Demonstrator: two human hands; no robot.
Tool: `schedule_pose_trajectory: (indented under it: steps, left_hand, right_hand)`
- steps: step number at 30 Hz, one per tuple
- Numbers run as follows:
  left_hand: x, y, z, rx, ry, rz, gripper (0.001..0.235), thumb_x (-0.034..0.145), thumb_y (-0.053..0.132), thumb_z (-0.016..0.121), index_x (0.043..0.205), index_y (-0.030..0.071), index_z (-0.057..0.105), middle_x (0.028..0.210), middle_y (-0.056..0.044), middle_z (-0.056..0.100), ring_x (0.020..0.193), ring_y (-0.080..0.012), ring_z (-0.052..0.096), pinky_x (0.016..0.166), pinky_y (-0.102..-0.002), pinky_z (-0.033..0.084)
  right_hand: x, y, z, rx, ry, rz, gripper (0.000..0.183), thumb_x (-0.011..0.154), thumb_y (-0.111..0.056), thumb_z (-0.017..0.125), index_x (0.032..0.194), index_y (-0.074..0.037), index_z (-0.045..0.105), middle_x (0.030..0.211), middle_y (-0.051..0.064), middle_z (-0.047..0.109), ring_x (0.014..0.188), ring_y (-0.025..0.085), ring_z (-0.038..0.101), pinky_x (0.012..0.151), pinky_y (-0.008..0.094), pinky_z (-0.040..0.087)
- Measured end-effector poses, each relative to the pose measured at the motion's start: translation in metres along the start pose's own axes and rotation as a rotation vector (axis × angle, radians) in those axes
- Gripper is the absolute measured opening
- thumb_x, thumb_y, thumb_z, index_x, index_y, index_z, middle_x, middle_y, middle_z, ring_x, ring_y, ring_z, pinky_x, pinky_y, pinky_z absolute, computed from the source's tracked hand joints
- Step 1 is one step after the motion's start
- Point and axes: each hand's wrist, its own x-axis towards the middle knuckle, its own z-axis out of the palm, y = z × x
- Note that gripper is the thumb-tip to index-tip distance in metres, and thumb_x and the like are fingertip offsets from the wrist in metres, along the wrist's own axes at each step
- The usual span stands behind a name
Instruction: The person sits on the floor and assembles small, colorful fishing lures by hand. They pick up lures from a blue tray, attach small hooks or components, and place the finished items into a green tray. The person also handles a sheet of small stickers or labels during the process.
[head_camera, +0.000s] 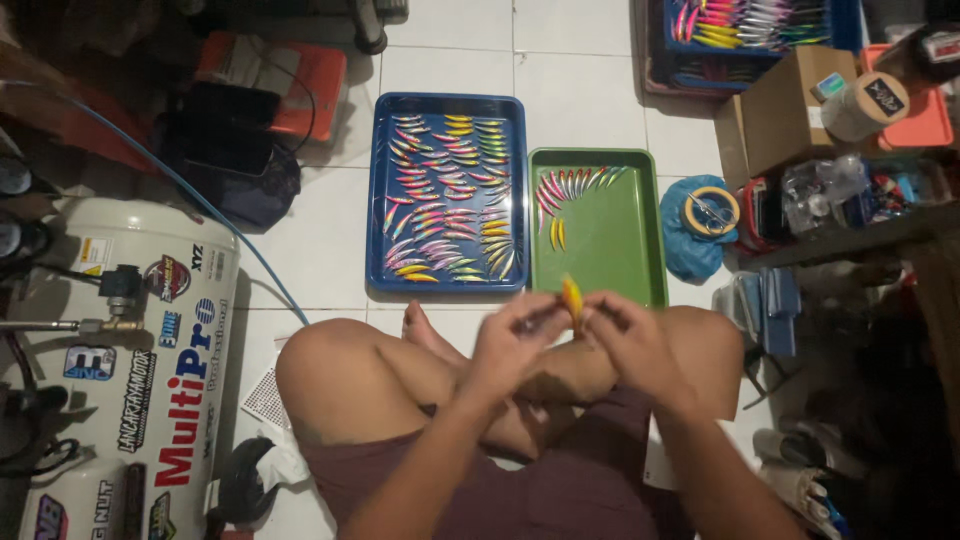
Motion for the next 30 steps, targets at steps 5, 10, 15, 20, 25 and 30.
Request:
schedule_pose_trajectory:
  steps: [5,10,15,20,25,30]
  left_hand:
    - [-0.027,-0.033,0.001,0.008,0.099,0.095,0.024,0.087,0.019,0.085,0.104,0.002,0.080,0.111,-0.016,0.075,0.103,-0.0224,0.073,0.092,-0.034,0.059]
    - [-0.028,-0.084,-0.013,-0.370,0.188,0.006,0.026,0.101,0.016,0.067,0.118,-0.003,0.070,0.111,-0.016,0.075,0.100,-0.0234,0.074,0.087,-0.032,0.061]
    - [-0.026,-0.097,-0.011,-0.504,0.116,-0.034,0.038,0.098,0.012,0.070,0.129,-0.010,0.061,0.102,-0.028,0.074,0.082,-0.0312,0.078,0.069,-0.032,0.066]
    - [-0.034,-0.080,0.000,-0.514,0.086,-0.054,0.035,0.097,0.012,0.072,0.123,-0.011,0.065,0.105,-0.030,0.075,0.090,-0.0340,0.078,0.073,-0.036,0.066]
    - [-0.038,-0.080,0.001,-0.531,0.061,-0.078,0.034,0.096,0.010,0.073,0.123,-0.009,0.066,0.108,-0.029,0.075,0.088,-0.0280,0.077,0.077,-0.035,0.066]
    - [-0.043,-0.071,0.009,-0.533,0.064,-0.100,0.032,0.096,0.011,0.073,0.122,-0.007,0.067,0.112,-0.027,0.075,0.095,-0.0259,0.076,0.083,-0.034,0.065]
  right_hand:
    - [-0.037,0.005,0.015,-0.025,0.038,-0.046,0.013,0.091,-0.008,0.077,0.102,-0.004,0.081,0.074,0.009,0.074,0.071,0.016,0.067,0.071,0.030,0.055]
    - [-0.052,-0.009,0.018,0.238,0.138,0.107,0.021,0.098,-0.005,0.062,0.115,0.001,0.073,0.099,0.018,0.076,0.090,0.023,0.070,0.091,0.037,0.054]
    - [-0.047,0.029,0.018,0.877,0.117,0.219,0.029,0.093,0.004,0.061,0.121,-0.004,0.065,0.119,0.010,0.069,0.109,0.022,0.069,0.097,0.029,0.051]
    - [-0.045,0.047,0.022,0.878,0.126,0.187,0.036,0.089,0.007,0.065,0.122,-0.007,0.064,0.119,0.007,0.066,0.109,0.020,0.066,0.095,0.028,0.051]
    - [-0.044,0.050,0.033,0.730,0.233,0.138,0.038,0.085,0.008,0.073,0.119,-0.009,0.066,0.110,0.000,0.067,0.098,0.015,0.067,0.083,0.022,0.054]
    - [-0.040,0.060,0.031,0.449,0.332,-0.031,0.033,0.081,0.008,0.081,0.109,-0.003,0.068,0.107,0.006,0.063,0.090,0.016,0.067,0.077,0.023,0.058]
